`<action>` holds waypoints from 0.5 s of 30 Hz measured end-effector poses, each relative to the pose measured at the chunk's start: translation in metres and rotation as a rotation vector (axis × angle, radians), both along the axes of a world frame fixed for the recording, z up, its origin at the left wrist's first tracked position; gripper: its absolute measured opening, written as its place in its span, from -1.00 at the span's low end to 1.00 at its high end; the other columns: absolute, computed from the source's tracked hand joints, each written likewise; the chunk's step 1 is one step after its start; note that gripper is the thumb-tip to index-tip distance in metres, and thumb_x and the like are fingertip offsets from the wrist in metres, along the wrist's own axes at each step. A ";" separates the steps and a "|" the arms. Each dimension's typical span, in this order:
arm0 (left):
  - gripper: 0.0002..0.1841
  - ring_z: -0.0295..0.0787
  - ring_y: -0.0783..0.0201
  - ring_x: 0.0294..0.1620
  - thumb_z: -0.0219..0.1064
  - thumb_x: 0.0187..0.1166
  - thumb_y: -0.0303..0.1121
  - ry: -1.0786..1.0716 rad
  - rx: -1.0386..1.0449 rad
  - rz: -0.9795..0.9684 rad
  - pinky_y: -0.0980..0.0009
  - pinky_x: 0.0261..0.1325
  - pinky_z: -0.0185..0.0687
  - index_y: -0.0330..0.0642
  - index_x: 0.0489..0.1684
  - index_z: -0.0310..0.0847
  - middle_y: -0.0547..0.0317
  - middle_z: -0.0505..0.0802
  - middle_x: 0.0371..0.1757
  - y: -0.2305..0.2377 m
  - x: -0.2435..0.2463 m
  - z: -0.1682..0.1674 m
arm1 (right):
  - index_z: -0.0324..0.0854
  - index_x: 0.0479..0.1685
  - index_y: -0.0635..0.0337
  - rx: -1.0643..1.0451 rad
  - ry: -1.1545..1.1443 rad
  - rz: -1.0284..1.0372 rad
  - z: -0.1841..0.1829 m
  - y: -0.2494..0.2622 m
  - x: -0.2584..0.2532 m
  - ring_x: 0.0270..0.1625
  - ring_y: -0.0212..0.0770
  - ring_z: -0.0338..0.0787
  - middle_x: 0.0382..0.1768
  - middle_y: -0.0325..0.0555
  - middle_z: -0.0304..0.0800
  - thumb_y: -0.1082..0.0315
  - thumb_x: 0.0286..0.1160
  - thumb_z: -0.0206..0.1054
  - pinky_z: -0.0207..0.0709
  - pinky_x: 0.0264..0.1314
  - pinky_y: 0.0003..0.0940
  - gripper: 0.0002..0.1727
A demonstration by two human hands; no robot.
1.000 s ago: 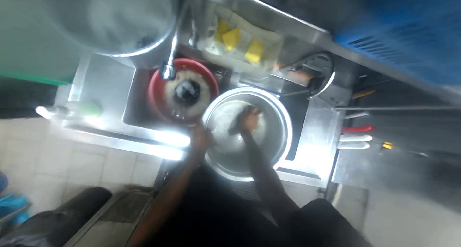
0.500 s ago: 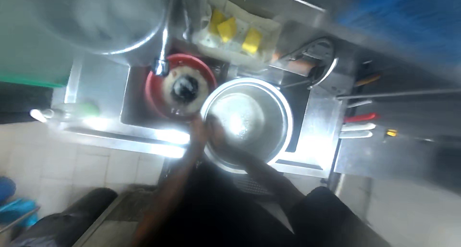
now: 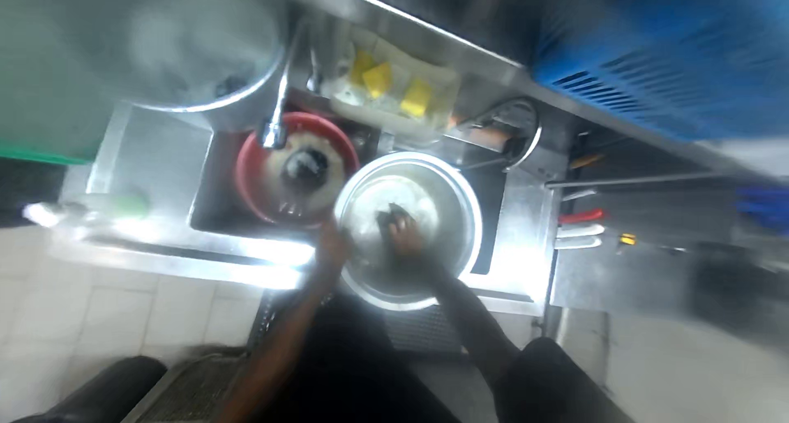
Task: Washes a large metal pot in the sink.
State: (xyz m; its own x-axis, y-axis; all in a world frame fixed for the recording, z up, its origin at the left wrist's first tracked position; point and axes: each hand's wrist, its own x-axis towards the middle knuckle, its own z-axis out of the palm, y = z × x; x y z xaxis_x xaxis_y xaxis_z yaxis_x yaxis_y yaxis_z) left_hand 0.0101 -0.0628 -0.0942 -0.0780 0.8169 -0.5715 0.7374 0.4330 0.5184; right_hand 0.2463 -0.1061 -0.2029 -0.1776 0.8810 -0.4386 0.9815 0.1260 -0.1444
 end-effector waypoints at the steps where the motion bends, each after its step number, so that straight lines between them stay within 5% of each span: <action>1: -0.43 0.79 -0.12 0.26 0.29 0.59 -0.31 -0.009 0.020 0.002 -0.02 0.39 0.62 -0.37 0.58 0.40 -0.26 0.81 0.21 -0.001 0.001 -0.001 | 0.53 0.52 0.18 -0.015 -0.060 -0.102 0.002 0.005 0.004 0.66 0.33 0.42 0.60 0.30 0.46 0.29 0.75 0.01 0.26 0.69 0.24 -0.55; 6: -0.45 0.79 -0.15 0.25 0.36 0.52 -0.35 -0.065 0.109 0.029 -0.09 0.40 0.60 -0.37 0.52 0.48 -0.29 0.82 0.18 -0.004 0.001 -0.012 | 0.22 0.77 0.20 0.001 -0.234 -0.168 0.018 0.038 0.051 0.58 0.40 0.47 0.64 0.40 0.35 0.29 0.67 0.23 0.43 0.46 0.34 -0.34; 9: -0.44 0.79 -0.13 0.24 0.36 0.51 -0.32 -0.041 0.119 0.018 -0.09 0.38 0.62 -0.29 0.54 0.48 -0.22 0.84 0.17 -0.004 -0.002 -0.016 | 0.19 0.76 0.27 -0.140 -0.280 -0.327 0.025 0.045 0.041 0.43 0.47 0.59 0.47 0.48 0.51 0.28 0.59 0.33 0.52 0.31 0.41 -0.26; 13: -0.40 0.80 -0.16 0.22 0.34 0.53 -0.32 -0.004 0.101 0.000 -0.12 0.35 0.62 -0.27 0.61 0.43 -0.25 0.84 0.16 -0.001 -0.007 -0.014 | 0.37 0.63 0.32 -0.379 -0.231 -0.590 0.040 0.031 -0.021 0.41 0.33 0.68 0.41 0.36 0.62 0.16 0.66 0.16 0.58 0.32 0.30 -0.39; 15: -0.37 0.76 -0.19 0.28 0.34 0.54 -0.33 -0.013 0.088 0.002 -0.14 0.40 0.57 -0.23 0.66 0.38 -0.27 0.81 0.23 -0.002 -0.010 -0.012 | 0.26 0.71 0.27 -0.464 -0.239 -0.552 0.060 0.009 -0.063 0.40 0.28 0.70 0.41 0.32 0.63 0.20 0.74 0.01 0.59 0.34 0.26 -0.40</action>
